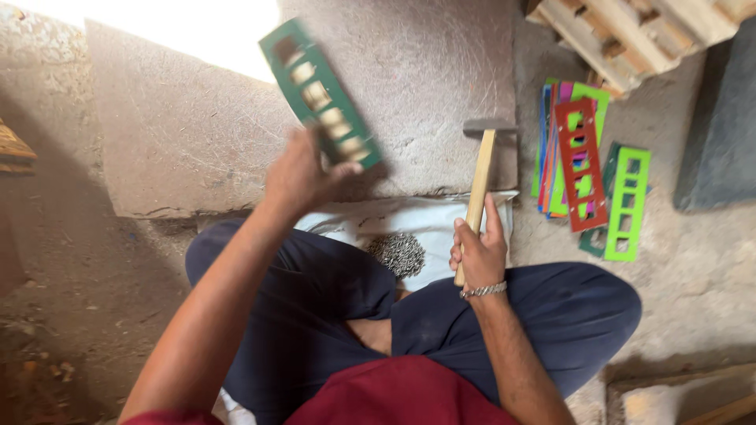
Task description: The person sits on the floor and assembles small wooden frames by hammering nails into pre-drilled holes. They handle a box of nails, a hammer, and multiple colored wooden frames, placing each completed frame onto a stack.
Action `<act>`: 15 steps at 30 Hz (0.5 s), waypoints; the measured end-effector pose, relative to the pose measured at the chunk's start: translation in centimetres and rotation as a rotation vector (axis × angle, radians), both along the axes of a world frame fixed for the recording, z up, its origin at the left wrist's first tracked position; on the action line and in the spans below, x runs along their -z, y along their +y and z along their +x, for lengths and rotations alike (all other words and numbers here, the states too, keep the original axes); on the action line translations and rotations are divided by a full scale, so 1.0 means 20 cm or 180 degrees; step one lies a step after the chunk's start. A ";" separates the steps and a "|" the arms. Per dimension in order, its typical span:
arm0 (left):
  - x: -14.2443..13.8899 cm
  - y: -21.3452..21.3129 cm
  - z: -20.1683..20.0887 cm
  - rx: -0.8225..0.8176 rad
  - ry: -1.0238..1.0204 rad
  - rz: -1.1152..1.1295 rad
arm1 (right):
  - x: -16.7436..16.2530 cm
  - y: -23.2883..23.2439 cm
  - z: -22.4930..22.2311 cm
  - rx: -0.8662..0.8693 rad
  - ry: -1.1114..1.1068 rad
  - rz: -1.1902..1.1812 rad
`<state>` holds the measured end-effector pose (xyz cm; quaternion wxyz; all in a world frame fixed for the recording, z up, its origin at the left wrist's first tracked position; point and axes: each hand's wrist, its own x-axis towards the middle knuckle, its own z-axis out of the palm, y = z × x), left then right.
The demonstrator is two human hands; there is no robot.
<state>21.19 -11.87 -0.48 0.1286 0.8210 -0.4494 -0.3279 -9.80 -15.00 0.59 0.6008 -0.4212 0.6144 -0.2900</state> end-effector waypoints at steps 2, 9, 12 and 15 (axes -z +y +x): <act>0.02 0.02 -0.03 0.0770 -0.0028 -0.0132 | 0.00 0.00 0.01 0.0030 -0.0152 0.0049; 0.04 -0.30 0.18 0.1861 -0.1372 -0.0400 | 0.01 -0.01 -0.02 0.0121 -0.0368 0.0154; 0.00 -0.36 0.15 0.2369 -0.1276 0.0353 | 0.02 -0.01 -0.03 0.0144 -0.0387 0.0190; -0.05 -0.35 0.10 0.2303 -0.1529 0.0377 | 0.04 -0.01 -0.04 0.0151 -0.0456 0.0189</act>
